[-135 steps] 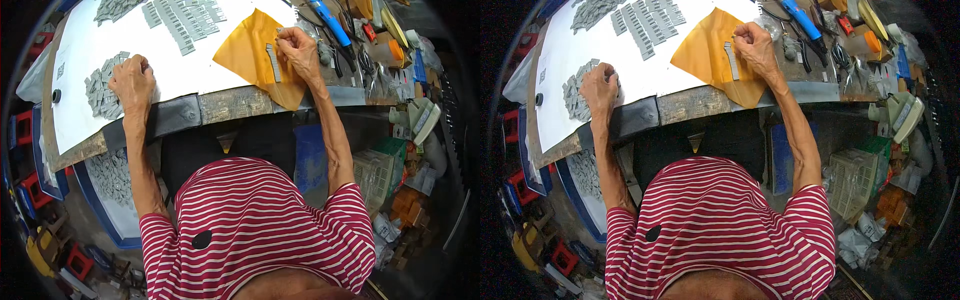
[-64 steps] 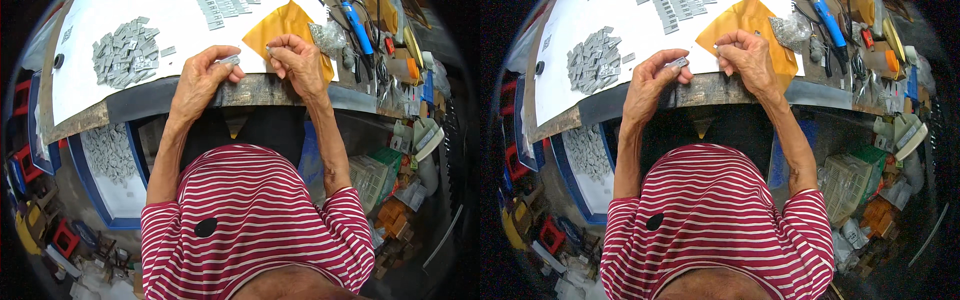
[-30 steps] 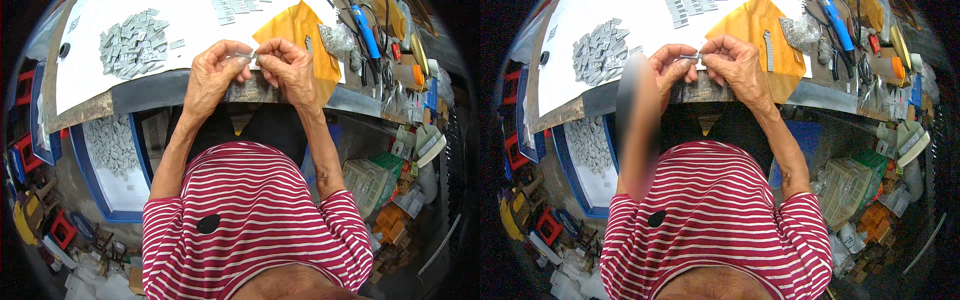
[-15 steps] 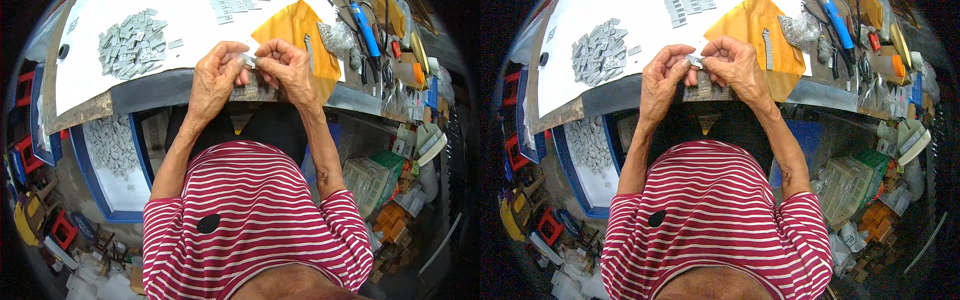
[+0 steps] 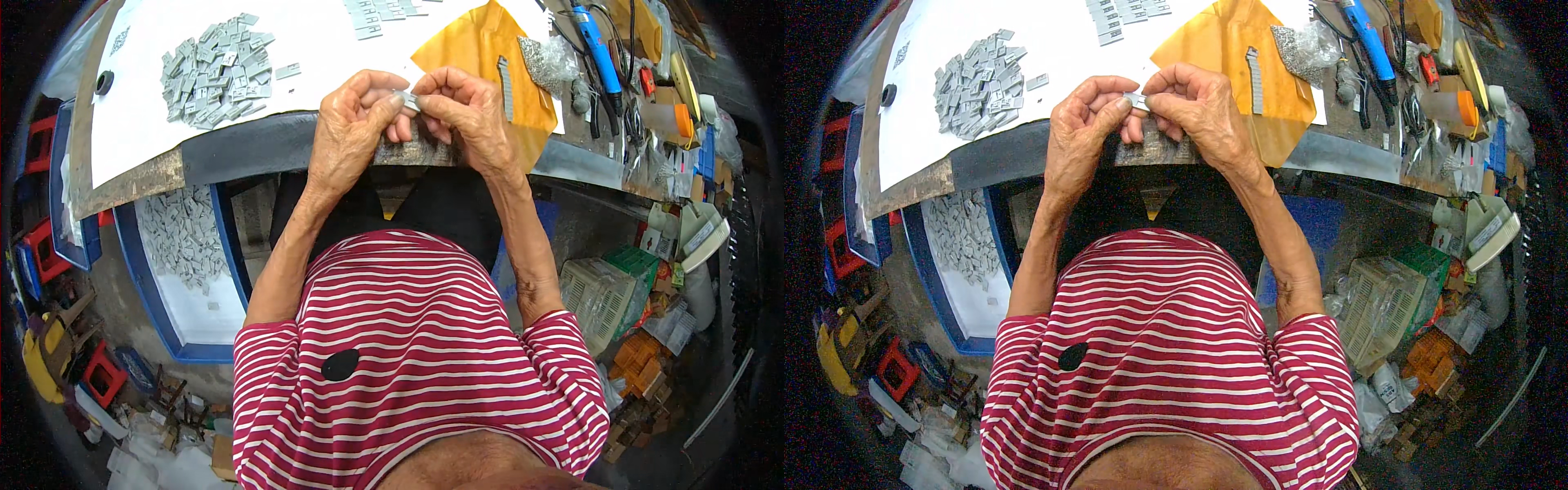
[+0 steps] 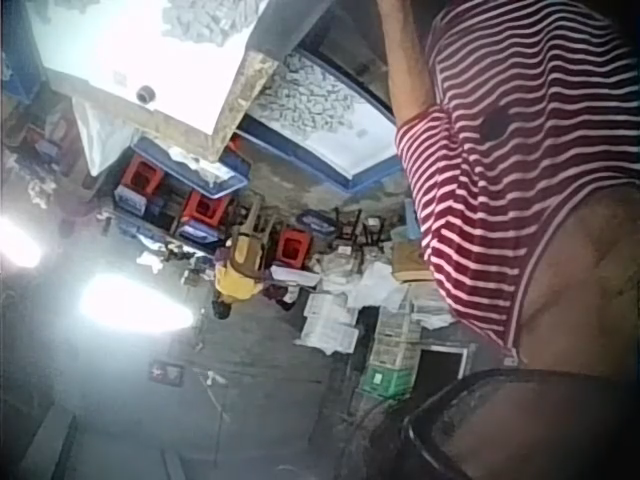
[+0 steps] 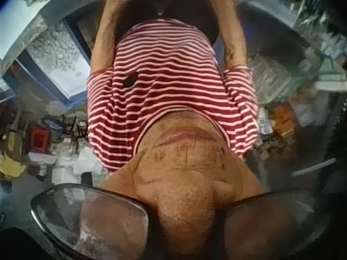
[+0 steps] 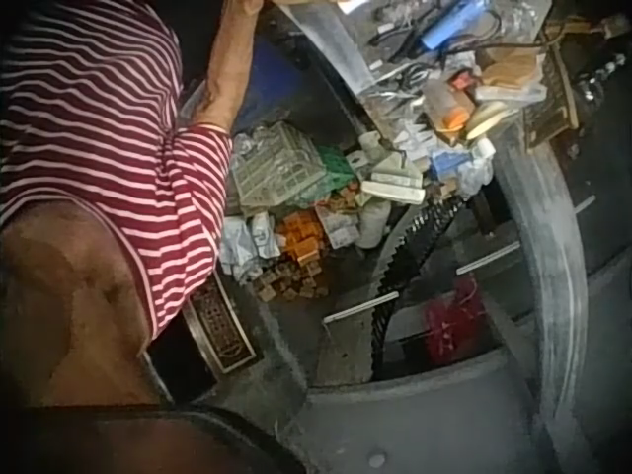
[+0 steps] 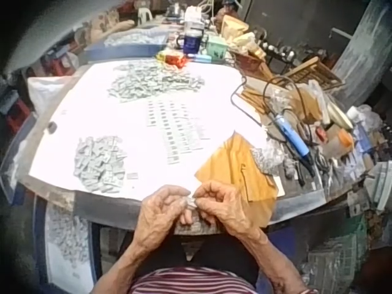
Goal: The recorder is inspecting and organizing small grey components on a workbench.
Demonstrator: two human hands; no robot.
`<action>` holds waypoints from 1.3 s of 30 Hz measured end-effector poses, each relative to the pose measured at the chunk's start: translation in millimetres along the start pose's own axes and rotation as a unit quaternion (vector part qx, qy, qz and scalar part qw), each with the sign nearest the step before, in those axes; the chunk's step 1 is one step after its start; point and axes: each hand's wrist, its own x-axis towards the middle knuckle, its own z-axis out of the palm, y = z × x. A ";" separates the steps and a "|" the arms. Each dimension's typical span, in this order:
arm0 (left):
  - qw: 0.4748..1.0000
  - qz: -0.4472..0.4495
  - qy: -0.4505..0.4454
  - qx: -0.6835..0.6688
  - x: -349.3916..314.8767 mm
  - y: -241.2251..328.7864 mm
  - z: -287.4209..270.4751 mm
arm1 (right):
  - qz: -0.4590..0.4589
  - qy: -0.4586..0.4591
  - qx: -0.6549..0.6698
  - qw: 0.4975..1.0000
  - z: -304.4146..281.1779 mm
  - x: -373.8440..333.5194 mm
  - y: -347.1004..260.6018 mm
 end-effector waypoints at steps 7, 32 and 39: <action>0.999 -0.019 -0.016 0.022 2.0 5.9 -2.3 | 0.041 0.018 0.038 0.998 -1.2 2.0 -1.2; 0.859 0.130 0.095 0.485 56.1 39.0 -41.9 | -0.004 0.050 0.045 0.998 4.4 -9.3 -4.0; 0.795 0.171 0.178 0.555 109.9 27.7 -75.6 | -0.021 0.009 0.018 1.000 3.9 -22.1 -4.5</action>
